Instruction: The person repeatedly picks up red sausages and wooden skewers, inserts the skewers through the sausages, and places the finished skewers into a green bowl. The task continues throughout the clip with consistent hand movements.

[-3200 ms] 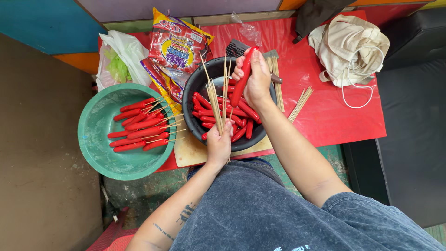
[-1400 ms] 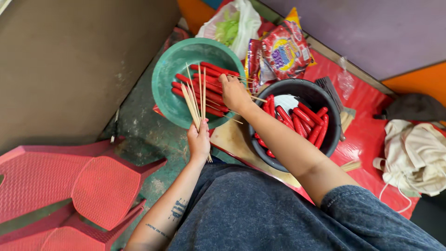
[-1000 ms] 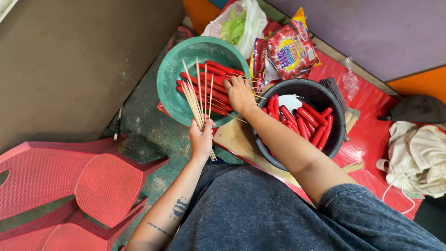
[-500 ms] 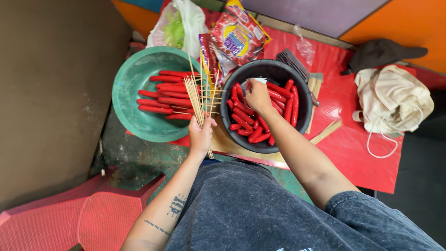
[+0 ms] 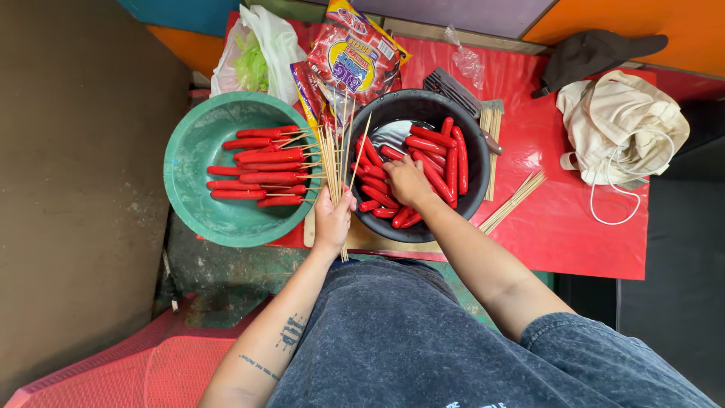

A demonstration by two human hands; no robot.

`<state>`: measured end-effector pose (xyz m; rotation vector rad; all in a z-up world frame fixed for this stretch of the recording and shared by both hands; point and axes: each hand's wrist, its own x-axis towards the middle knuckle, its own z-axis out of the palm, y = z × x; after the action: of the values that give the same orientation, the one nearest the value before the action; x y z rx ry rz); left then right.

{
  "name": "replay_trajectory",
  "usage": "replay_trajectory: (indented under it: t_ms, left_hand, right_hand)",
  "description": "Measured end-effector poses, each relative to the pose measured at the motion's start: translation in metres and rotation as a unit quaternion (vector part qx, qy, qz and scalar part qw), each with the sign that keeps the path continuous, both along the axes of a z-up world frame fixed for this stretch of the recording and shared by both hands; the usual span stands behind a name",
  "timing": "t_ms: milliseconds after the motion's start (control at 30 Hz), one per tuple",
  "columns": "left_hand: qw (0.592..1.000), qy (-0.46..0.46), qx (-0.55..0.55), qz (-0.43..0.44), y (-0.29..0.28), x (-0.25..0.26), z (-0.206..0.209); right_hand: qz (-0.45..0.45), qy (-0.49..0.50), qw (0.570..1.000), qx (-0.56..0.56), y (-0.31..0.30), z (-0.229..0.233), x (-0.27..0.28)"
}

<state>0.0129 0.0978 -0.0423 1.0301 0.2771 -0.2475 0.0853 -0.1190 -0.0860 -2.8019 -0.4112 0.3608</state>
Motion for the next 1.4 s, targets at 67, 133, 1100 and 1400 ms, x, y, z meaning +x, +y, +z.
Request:
replay_trajectory:
  t_ms: [67,133,1100,1400]
  left_hand:
    - [1.000,-0.023,0.010,0.006,-0.001,-0.001,-0.002]
    - [0.999,-0.032,0.016,0.006,-0.002,0.000,-0.003]
    - [0.954,-0.079,0.270,-0.100,-0.053,0.000,0.042]
    - [0.962,-0.085,0.249,-0.079,-0.059,0.000,0.046]
  right_hand:
    - [-0.021,0.008,0.998,0.062,-0.006,-0.003,0.000]
    - [-0.062,0.018,0.990,0.122,-0.015,-0.005,0.000]
    - [-0.260,0.102,0.581,0.765,-0.109,0.121,0.016]
    - [-0.220,0.101,0.631,0.737,-0.106,0.136,0.015]
